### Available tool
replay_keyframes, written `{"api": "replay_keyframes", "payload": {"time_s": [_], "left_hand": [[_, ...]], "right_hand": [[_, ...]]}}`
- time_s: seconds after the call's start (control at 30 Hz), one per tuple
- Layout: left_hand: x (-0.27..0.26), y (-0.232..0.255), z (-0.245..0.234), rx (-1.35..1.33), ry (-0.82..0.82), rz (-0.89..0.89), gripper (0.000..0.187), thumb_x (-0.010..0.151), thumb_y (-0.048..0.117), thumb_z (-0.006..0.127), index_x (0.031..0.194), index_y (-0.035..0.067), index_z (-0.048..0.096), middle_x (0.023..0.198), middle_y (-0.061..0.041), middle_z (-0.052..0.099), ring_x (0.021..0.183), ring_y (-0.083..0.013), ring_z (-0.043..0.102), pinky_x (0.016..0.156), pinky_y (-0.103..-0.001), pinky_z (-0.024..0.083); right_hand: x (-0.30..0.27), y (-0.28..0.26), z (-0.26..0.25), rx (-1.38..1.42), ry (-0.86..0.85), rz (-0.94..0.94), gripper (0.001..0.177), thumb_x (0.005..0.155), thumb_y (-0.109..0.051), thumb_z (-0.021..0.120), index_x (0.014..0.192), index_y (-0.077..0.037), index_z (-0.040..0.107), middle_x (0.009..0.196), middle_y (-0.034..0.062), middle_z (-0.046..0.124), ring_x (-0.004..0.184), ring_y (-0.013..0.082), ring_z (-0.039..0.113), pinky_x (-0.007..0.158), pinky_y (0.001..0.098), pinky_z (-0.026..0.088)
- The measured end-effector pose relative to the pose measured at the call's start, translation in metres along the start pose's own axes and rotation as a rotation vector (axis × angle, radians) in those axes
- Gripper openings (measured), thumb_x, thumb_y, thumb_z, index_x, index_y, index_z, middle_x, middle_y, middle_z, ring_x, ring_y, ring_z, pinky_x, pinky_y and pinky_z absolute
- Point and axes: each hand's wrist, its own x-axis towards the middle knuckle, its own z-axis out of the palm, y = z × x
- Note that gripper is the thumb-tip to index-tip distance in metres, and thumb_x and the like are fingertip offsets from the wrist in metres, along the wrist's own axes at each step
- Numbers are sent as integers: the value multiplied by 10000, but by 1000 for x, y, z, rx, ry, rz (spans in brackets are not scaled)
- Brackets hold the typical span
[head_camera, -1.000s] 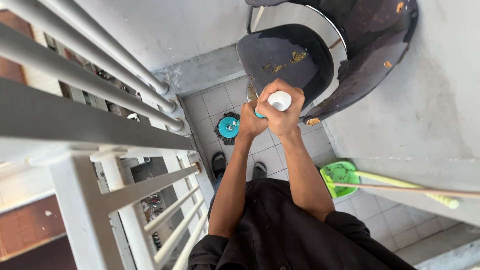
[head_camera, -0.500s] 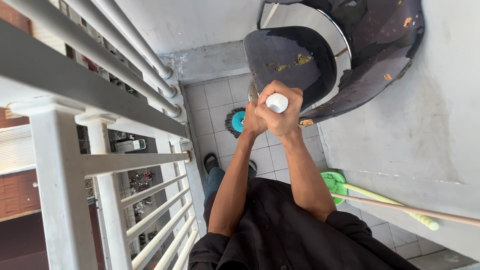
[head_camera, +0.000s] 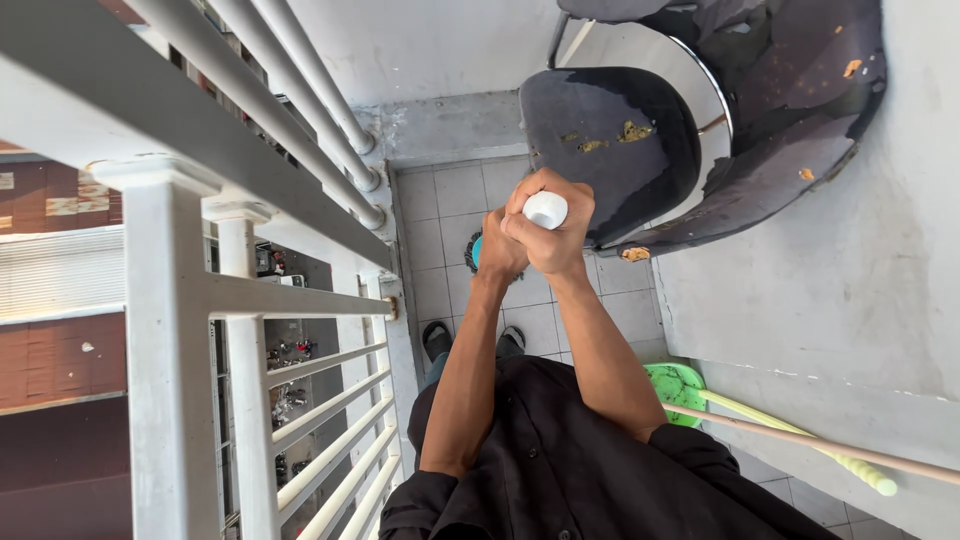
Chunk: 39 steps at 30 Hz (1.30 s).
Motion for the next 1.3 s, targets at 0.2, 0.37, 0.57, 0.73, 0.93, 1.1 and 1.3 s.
{"api": "replay_keyframes", "payload": {"time_s": [0.2, 0.37, 0.57, 0.73, 0.93, 1.1, 1.3], "left_hand": [[-8, -2, -29, -26, 33, -2, 325, 750, 251, 770, 880, -29, 667, 795, -183, 745, 732, -275, 753, 661, -396, 560], [-13, -4, -50, -44, 75, 13, 332, 735, 222, 772, 918, -44, 695, 822, -201, 747, 770, -279, 766, 680, -393, 571], [-12, 4, -75, -39, 73, -1, 345, 710, 192, 795, 942, -52, 722, 852, -207, 769, 832, -270, 787, 709, -377, 587], [-12, 5, -86, -7, 50, -3, 406, 677, 188, 809, 995, -52, 733, 875, -211, 773, 858, -279, 786, 716, -379, 589], [-12, -2, -84, -1, 46, 10, 356, 726, 181, 773, 988, -55, 726, 882, -229, 764, 905, -297, 789, 749, -386, 595], [-8, -7, -76, -18, 94, 45, 306, 722, 171, 771, 942, -34, 716, 836, -206, 757, 798, -294, 779, 710, -390, 576], [0, -5, -55, -44, 134, 96, 262, 727, 172, 793, 902, -5, 710, 805, -173, 744, 757, -261, 769, 653, -379, 568]], "right_hand": [[-2, -2, 23, 36, -12, -8, 128, 708, 98, 624, 758, -6, 569, 646, 79, 630, 561, 117, 572, 540, 266, 432], [-2, 3, 38, 189, -23, 23, 115, 737, 114, 594, 775, 10, 563, 647, 96, 622, 562, 136, 601, 535, 285, 481], [-1, 11, 52, 270, 4, 8, 127, 724, 130, 574, 775, 15, 561, 639, 102, 596, 564, 156, 600, 534, 300, 484], [-3, 15, 56, 310, 37, 25, 127, 735, 134, 577, 778, 15, 574, 649, 97, 584, 568, 153, 591, 531, 301, 481], [1, 10, 57, 254, 13, 6, 113, 746, 119, 599, 779, 15, 570, 646, 96, 600, 572, 155, 608, 539, 301, 494], [6, 3, 52, 85, -35, 104, 113, 762, 92, 615, 762, -12, 571, 680, 84, 654, 617, 135, 650, 574, 277, 503], [13, -3, 39, 15, -24, 156, 116, 762, 88, 623, 752, -21, 584, 688, 74, 673, 625, 107, 642, 585, 263, 494]]}}
